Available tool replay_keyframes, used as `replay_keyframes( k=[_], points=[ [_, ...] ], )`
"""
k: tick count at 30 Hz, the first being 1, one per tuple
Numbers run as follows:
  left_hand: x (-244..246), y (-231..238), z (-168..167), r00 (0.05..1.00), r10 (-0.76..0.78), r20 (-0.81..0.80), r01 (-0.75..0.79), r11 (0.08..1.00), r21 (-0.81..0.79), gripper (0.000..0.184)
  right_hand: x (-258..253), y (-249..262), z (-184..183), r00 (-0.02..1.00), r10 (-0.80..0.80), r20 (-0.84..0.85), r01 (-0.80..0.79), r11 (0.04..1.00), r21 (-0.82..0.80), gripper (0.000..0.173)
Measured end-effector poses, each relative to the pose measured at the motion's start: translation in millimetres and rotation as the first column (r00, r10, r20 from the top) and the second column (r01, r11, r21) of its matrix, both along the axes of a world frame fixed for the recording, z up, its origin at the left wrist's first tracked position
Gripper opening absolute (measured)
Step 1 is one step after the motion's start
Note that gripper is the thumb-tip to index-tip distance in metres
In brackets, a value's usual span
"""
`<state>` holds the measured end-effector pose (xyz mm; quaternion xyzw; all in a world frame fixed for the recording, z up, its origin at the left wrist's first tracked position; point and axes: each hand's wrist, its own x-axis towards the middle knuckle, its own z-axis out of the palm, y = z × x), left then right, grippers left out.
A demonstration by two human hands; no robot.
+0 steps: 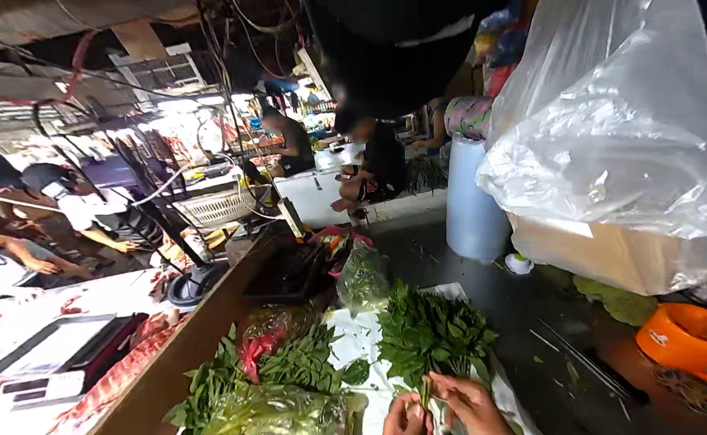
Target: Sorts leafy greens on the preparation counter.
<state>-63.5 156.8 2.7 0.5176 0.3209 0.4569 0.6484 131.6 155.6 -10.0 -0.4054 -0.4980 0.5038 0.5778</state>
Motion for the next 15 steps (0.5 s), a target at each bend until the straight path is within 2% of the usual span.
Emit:
replay_keyframes(
  k=[2, 4, 5, 7, 9, 11, 13, 15],
  points=[
    [-3, 6, -20, 0.994, -0.016, -0.104, 0.012, 0.999, -0.042, 0.039, 9, 9, -6, 0.960, 0.013, 0.278, -0.054, 0.989, 0.141, 0.031],
    [-10, 4, -15, 0.962, -0.104, -0.251, 0.096, 0.994, -0.043, 0.045, 18, 5, 11, 0.874, 0.028, 0.485, -0.125, 0.978, 0.170, 0.020],
    [-11, 3, -10, 0.939, -0.144, -0.313, 0.143, 0.989, -0.027, 0.044, 21, 2, 15, 0.844, 0.043, 0.535, -0.159, 0.972, 0.173, 0.015],
    [-13, 5, -3, 0.880, -0.202, -0.430, 0.238, 0.971, 0.030, 0.044, 29, -1, 20, 0.807, 0.118, 0.579, -0.208, 0.974, 0.091, 0.016],
    [-11, 5, 1, 0.811, -0.239, -0.534, 0.334, 0.938, 0.088, 0.049, 35, -12, 22, 0.795, 0.276, 0.540, -0.257, 0.960, -0.113, 0.022],
    [-7, 3, 4, 0.756, -0.257, -0.602, 0.402, 0.908, 0.117, 0.059, 34, -28, 13, 0.855, 0.338, 0.393, -0.260, 0.936, -0.238, 0.020],
    [1, 2, 5, 0.715, -0.143, -0.684, 0.387, 0.896, 0.218, 0.069, 37, -38, 1, 0.935, 0.229, 0.270, -0.179, 0.964, -0.198, 0.017],
    [13, -6, 11, 0.684, 0.085, -0.724, 0.298, 0.874, 0.385, 0.074, 56, -44, 3, 0.970, 0.049, 0.239, -0.014, 0.989, -0.147, 0.017]
  ],
)
